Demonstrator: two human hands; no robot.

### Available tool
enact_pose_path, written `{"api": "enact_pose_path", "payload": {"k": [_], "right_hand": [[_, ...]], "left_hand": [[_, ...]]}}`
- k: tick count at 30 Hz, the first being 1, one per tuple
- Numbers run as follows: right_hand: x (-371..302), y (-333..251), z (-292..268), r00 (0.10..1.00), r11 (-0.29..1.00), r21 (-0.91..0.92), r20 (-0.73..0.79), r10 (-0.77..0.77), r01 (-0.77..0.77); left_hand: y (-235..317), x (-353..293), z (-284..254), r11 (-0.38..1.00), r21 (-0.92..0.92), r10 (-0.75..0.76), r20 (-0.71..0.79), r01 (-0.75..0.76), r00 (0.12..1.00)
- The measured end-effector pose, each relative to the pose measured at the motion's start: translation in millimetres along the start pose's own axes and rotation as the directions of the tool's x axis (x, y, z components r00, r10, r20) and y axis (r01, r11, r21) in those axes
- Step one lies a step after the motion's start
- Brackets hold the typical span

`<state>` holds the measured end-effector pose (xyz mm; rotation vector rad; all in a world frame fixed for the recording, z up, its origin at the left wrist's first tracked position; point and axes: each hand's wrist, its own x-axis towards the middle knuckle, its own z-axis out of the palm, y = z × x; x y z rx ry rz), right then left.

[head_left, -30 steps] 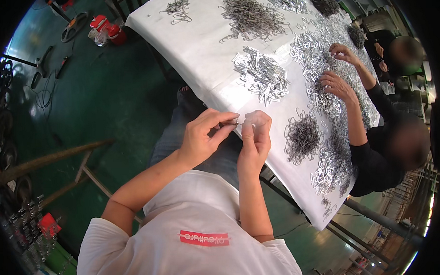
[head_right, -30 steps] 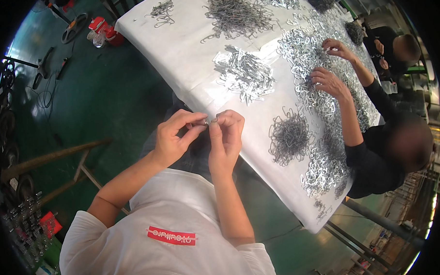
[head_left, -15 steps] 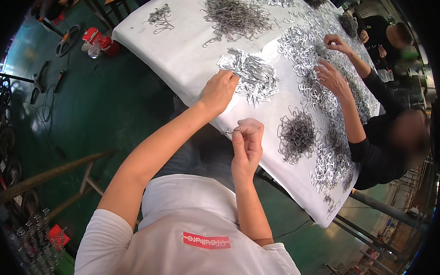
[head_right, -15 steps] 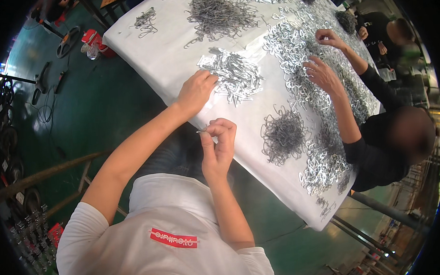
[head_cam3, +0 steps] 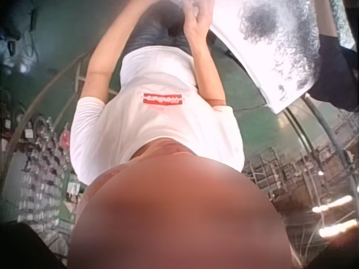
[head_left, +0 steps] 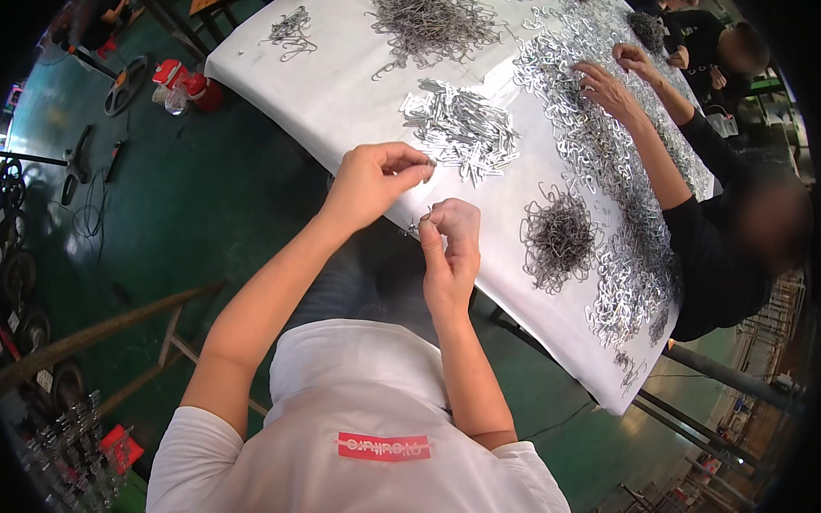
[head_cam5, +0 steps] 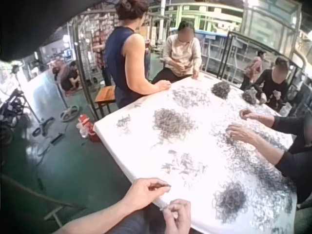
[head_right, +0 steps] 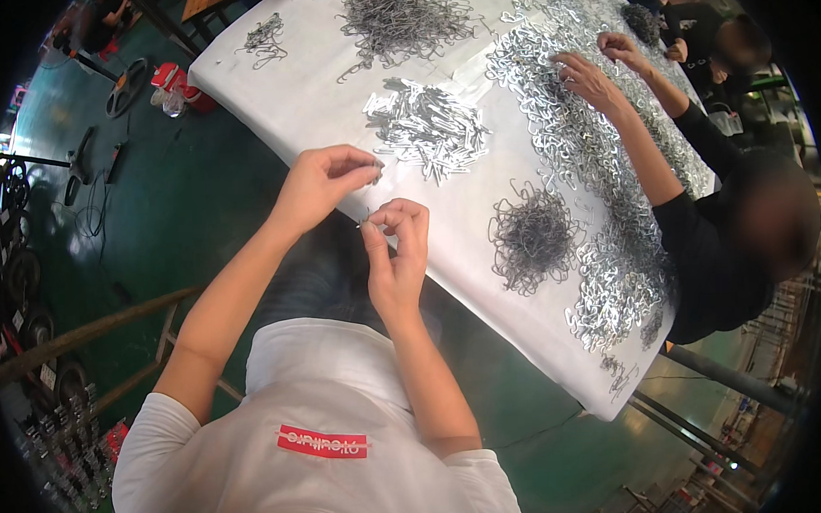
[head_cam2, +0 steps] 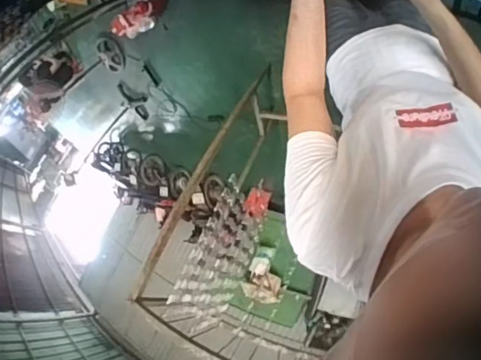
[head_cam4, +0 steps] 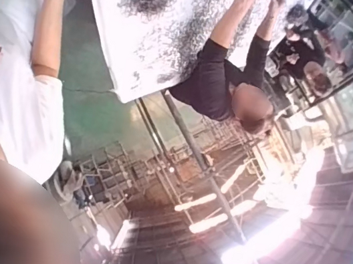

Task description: The person picks small metal hooks and clips from a table and links them together by hand. They repeatedly form short chains and hang them on a nearby metal rack. The process continues with multiple units assembled and hung.

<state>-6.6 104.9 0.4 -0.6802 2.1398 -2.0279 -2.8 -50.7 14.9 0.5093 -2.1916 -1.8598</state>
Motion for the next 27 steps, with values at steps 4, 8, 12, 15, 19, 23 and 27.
{"api": "enact_pose_path", "payload": {"k": [4, 8, 12, 15, 19, 23, 27], "right_hand": [[2, 3, 5, 1.0, 0.999, -0.023, 0.004, -0.026, 0.026], [4, 3, 8, 1.0, 0.999, -0.037, 0.016, -0.014, 0.014], [4, 5, 11, 0.998, 0.992, -0.116, 0.047, -0.041, 0.046], [12, 8, 8, 0.995, 0.993, -0.11, 0.096, -0.025, 0.036], [67, 14, -1, 0.983, 0.986, -0.163, 0.186, -0.012, 0.043], [179, 40, 19, 0.901, 0.793, -0.465, 0.368, -0.23, 0.392], [264, 68, 49, 0.677, 0.251, -0.628, 0.683, -0.275, 0.736]], "left_hand": [[20, -29, -9, 0.985, -0.156, -0.072, 0.043, 0.078, 0.996], [30, -41, -14, 0.998, -0.056, -0.025, 0.026, 0.026, 0.999], [27, -46, -15, 0.987, 0.021, 0.158, -0.06, -0.157, 0.986], [19, -47, -19, 0.968, 0.069, 0.247, -0.097, -0.241, 0.964], [11, -51, -24, 0.963, 0.065, 0.269, -0.172, -0.261, 0.948], [5, -56, -32, 0.947, 0.129, 0.312, -0.147, -0.295, 0.938], [2, -57, -37, 0.947, 0.115, 0.314, -0.155, -0.299, 0.937]]}}
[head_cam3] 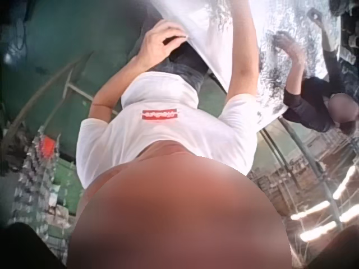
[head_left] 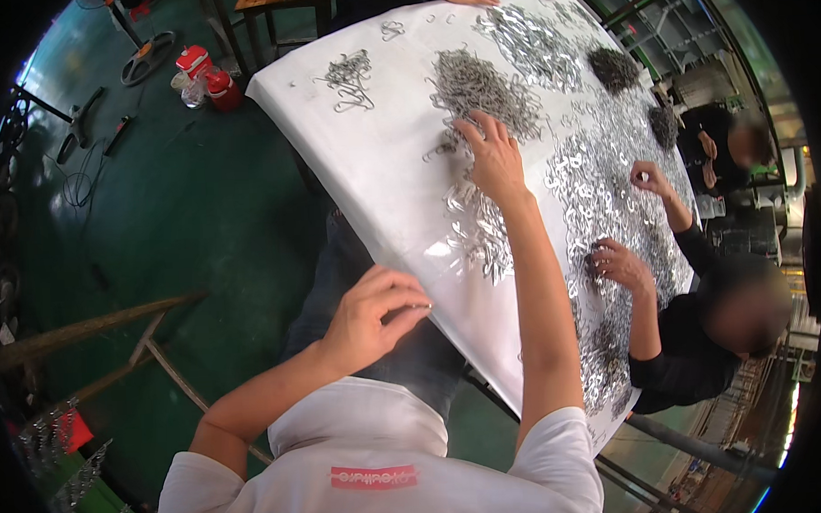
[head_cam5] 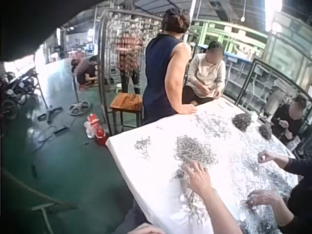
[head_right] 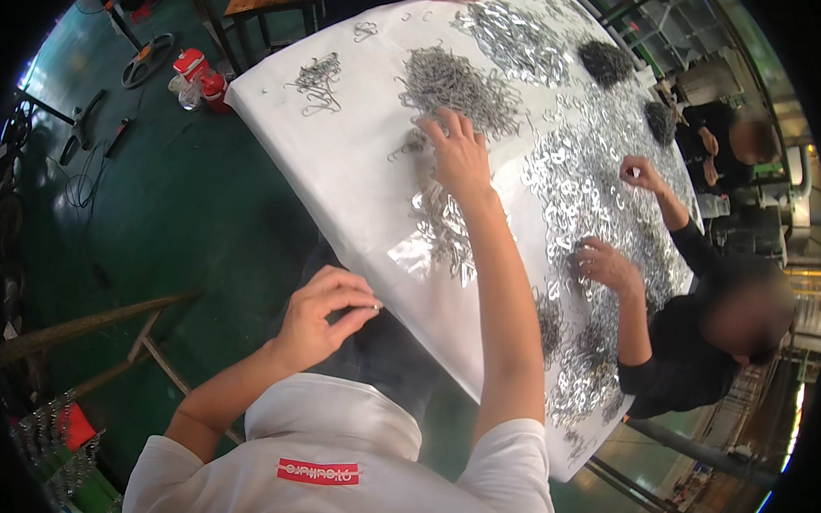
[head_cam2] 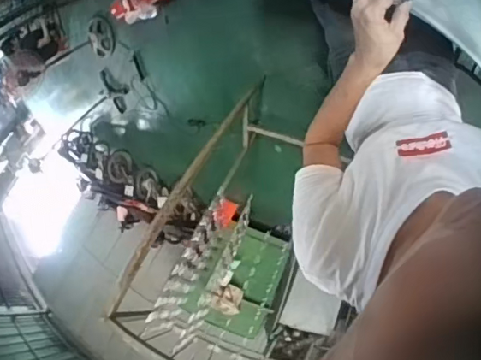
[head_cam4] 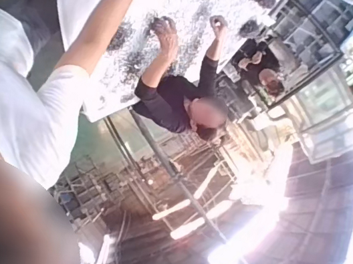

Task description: The person picks small metal hooks and clips from a table and links them together by hand. They repeatedly form short chains and hang them on a nearby metal rack. The process continues with multiple units assembled and hung.

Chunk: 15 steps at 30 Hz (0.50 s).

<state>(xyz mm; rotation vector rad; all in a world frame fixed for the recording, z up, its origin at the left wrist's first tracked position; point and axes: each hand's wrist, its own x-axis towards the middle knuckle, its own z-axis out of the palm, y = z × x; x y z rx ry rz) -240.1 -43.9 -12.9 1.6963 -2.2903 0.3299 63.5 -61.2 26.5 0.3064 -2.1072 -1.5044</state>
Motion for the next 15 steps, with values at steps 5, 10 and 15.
{"api": "enact_pose_path", "payload": {"k": [5, 10, 15], "right_hand": [[57, 34, 18, 0.989, 0.989, -0.091, 0.102, -0.107, 0.116], [65, 27, 12, 0.971, 0.967, 0.123, 0.052, -0.233, 0.225], [65, 17, 12, 0.996, 0.932, 0.352, 0.003, -0.092, 0.085]], "left_hand": [[-6, 4, -7, 0.996, -0.036, -0.08, -0.013, 0.08, 0.997], [-17, 6, -4, 0.995, -0.067, -0.073, 0.0, 0.073, 0.997], [-22, 8, 1, 0.993, -0.083, -0.077, 0.034, 0.079, 0.996]]}}
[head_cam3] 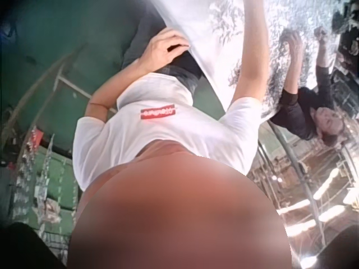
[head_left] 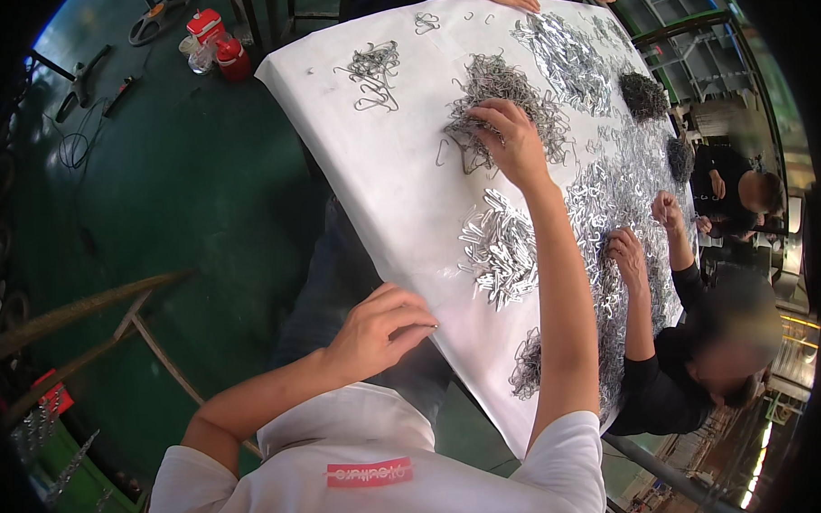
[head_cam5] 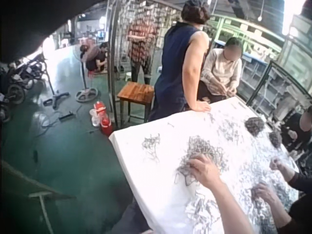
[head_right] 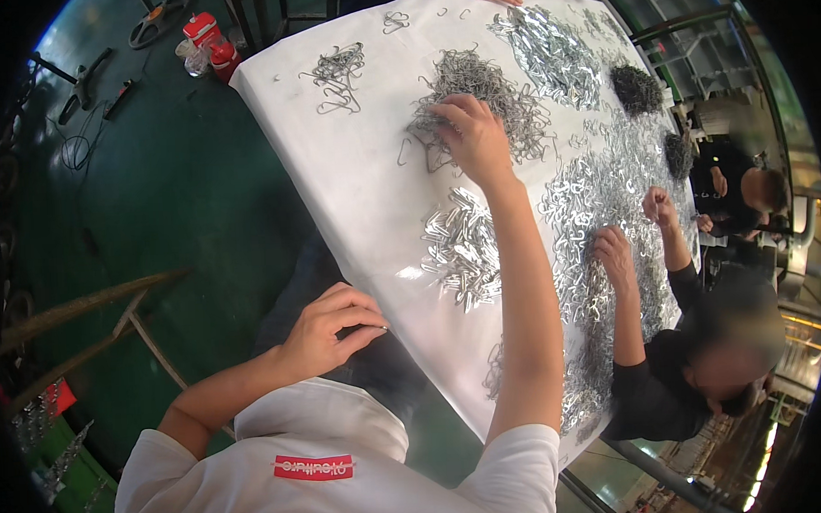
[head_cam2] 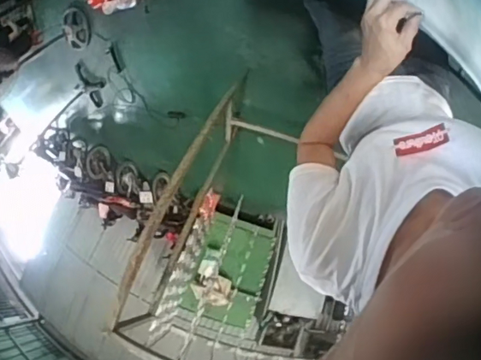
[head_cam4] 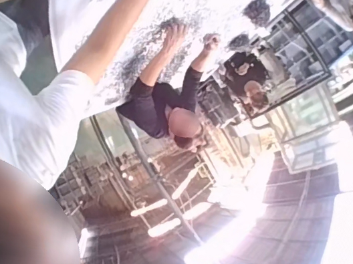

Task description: The person picks small metal hooks and clips from a table and links them together by hand. They repeatedly form short chains and hang them on a nearby metal rack. The process continues with multiple units assembled and hung.

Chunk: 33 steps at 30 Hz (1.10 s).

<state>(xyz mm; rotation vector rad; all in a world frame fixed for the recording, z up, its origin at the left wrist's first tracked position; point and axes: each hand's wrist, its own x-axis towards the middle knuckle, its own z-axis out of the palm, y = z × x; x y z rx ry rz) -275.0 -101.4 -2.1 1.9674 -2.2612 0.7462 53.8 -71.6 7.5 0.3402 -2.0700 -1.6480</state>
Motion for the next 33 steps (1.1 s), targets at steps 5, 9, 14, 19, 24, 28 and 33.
{"api": "enact_pose_path", "payload": {"k": [5, 9, 14, 19, 24, 28, 33], "right_hand": [[-34, -31, 22, 0.961, 0.957, -0.093, -0.055, 0.271, -0.275], [-54, -51, 31, 0.992, 0.989, -0.087, -0.06, 0.113, -0.118], [-85, -55, 13, 0.938, 0.942, -0.054, -0.129, 0.322, -0.33], [-123, -58, -8, 0.892, 0.885, -0.139, 0.012, 0.451, -0.445], [-97, -59, -7, 0.907, 0.907, 0.006, 0.023, 0.421, -0.421], [-46, -64, 23, 0.924, 0.923, 0.057, 0.075, 0.375, -0.38], [-12, -77, 49, 0.922, 0.924, -0.218, 0.161, 0.352, -0.315]], "left_hand": [[-1, -2, 2, 1.0, -0.003, 0.011, -0.024, -0.011, 1.0], [0, -6, 4, 1.0, 0.0, -0.013, -0.013, 0.013, 1.0], [-1, -10, 6, 1.0, -0.021, -0.011, -0.025, 0.011, 1.0], [-4, -14, 6, 0.999, -0.026, 0.024, -0.044, -0.025, 0.999], [-2, -16, 7, 0.999, -0.023, 0.041, -0.057, -0.042, 0.998], [2, -17, 7, 0.999, 0.008, 0.043, -0.072, -0.043, 0.996], [6, -20, 9, 0.999, 0.01, 0.052, -0.091, -0.051, 0.995]]}}
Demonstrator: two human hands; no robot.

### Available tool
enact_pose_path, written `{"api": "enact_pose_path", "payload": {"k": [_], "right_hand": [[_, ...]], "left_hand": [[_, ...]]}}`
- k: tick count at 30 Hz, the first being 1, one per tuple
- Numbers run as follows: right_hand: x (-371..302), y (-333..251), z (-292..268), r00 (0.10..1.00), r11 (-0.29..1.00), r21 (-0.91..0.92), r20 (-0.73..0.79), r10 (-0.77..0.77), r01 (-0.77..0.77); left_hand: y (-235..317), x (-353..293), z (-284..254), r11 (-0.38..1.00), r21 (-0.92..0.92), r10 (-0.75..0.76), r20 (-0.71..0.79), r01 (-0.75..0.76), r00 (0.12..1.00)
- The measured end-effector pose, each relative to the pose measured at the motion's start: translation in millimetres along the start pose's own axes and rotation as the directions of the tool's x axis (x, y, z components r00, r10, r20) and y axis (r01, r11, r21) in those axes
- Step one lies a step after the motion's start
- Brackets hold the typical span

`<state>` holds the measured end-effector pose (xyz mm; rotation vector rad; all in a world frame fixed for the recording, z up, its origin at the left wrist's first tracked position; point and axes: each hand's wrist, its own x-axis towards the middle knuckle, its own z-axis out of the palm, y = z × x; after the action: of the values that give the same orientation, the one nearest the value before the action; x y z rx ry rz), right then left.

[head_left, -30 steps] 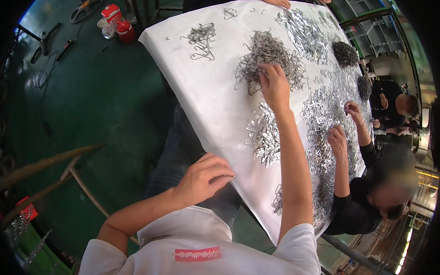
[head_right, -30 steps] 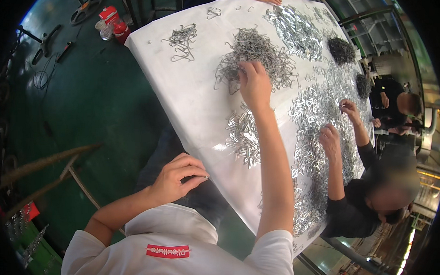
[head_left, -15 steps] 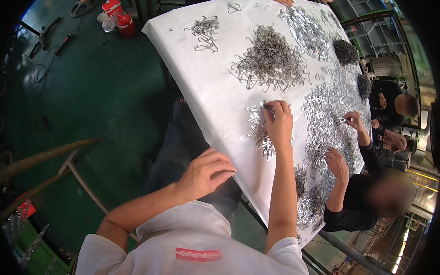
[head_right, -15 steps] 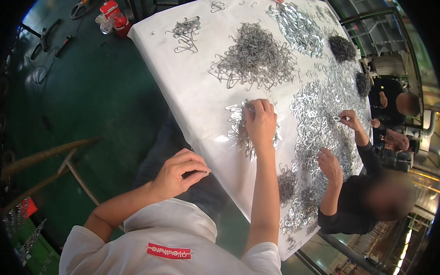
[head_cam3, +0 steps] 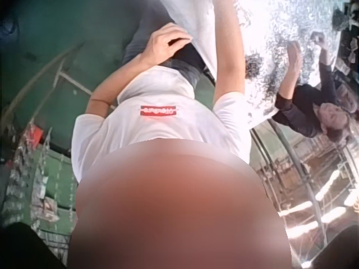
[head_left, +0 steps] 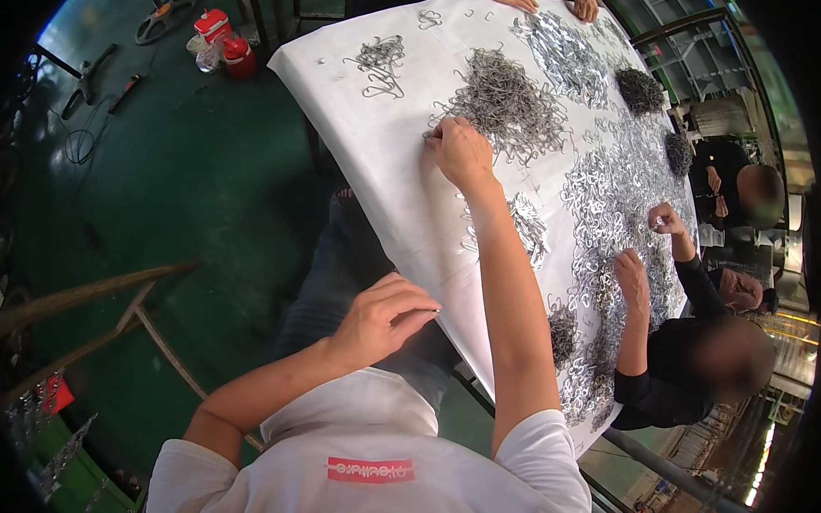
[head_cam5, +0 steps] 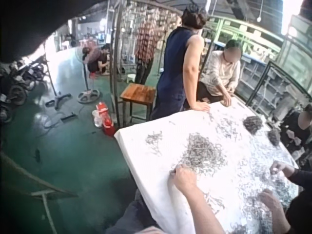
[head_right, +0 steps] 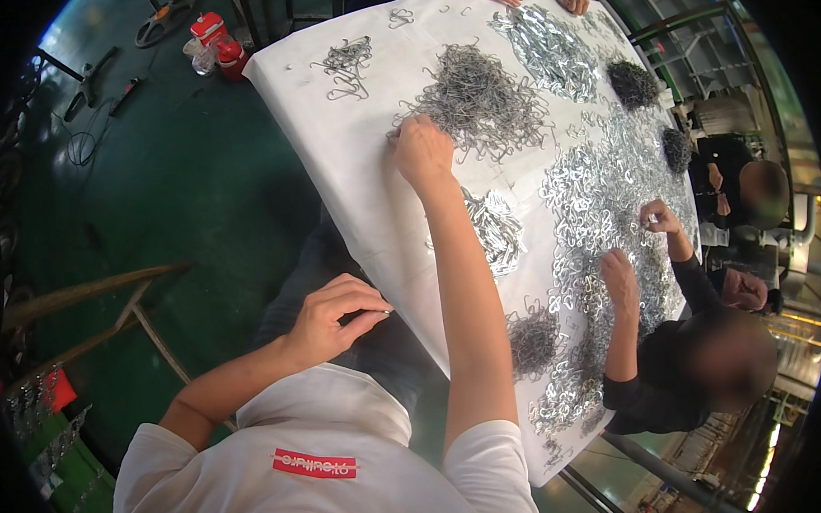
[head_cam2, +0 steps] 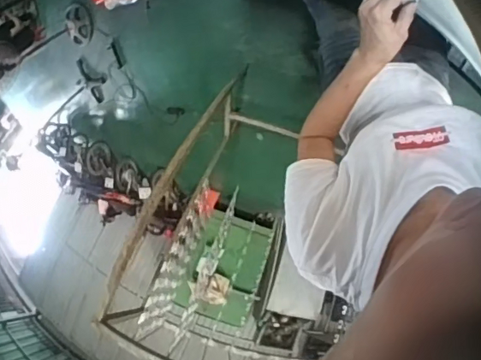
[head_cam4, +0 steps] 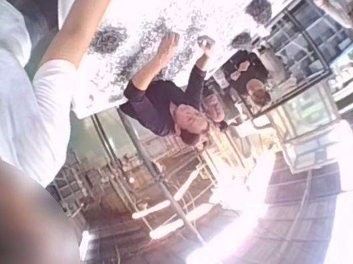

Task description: The person picks small metal hooks and clips from a table and links them together by hand. They repeatedly form short chains and hang them on a nearby metal rack. The process continues with multiple units assembled and hung.

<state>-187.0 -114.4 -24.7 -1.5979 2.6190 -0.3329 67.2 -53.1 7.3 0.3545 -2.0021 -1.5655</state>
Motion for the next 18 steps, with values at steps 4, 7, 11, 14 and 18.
{"api": "enact_pose_path", "payload": {"k": [4, 7, 11, 14, 18], "right_hand": [[-24, 10, -10, 0.925, 0.838, 0.43, 0.317, 0.208, -0.336], [-70, 23, -21, 0.864, 0.348, 0.79, 0.466, 0.192, -0.504], [-141, 9, -33, 0.861, 0.082, 0.888, 0.411, 0.301, -0.453], [-191, -20, -47, 0.854, -0.032, 0.934, 0.338, 0.396, -0.355], [-245, -53, -65, 0.867, -0.141, 0.957, 0.291, 0.406, -0.255]], "left_hand": [[1, -4, 1, 1.0, 0.012, 0.007, 0.0, -0.007, 1.0], [-2, -7, 2, 0.999, 0.026, 0.037, 0.003, -0.037, 0.999], [-4, -10, 7, 0.996, 0.044, 0.078, -0.005, -0.078, 0.997], [-4, -13, 9, 0.996, 0.037, 0.078, -0.006, -0.078, 0.997], [1, -21, 13, 1.0, 0.019, 0.024, -0.003, -0.023, 1.0]]}}
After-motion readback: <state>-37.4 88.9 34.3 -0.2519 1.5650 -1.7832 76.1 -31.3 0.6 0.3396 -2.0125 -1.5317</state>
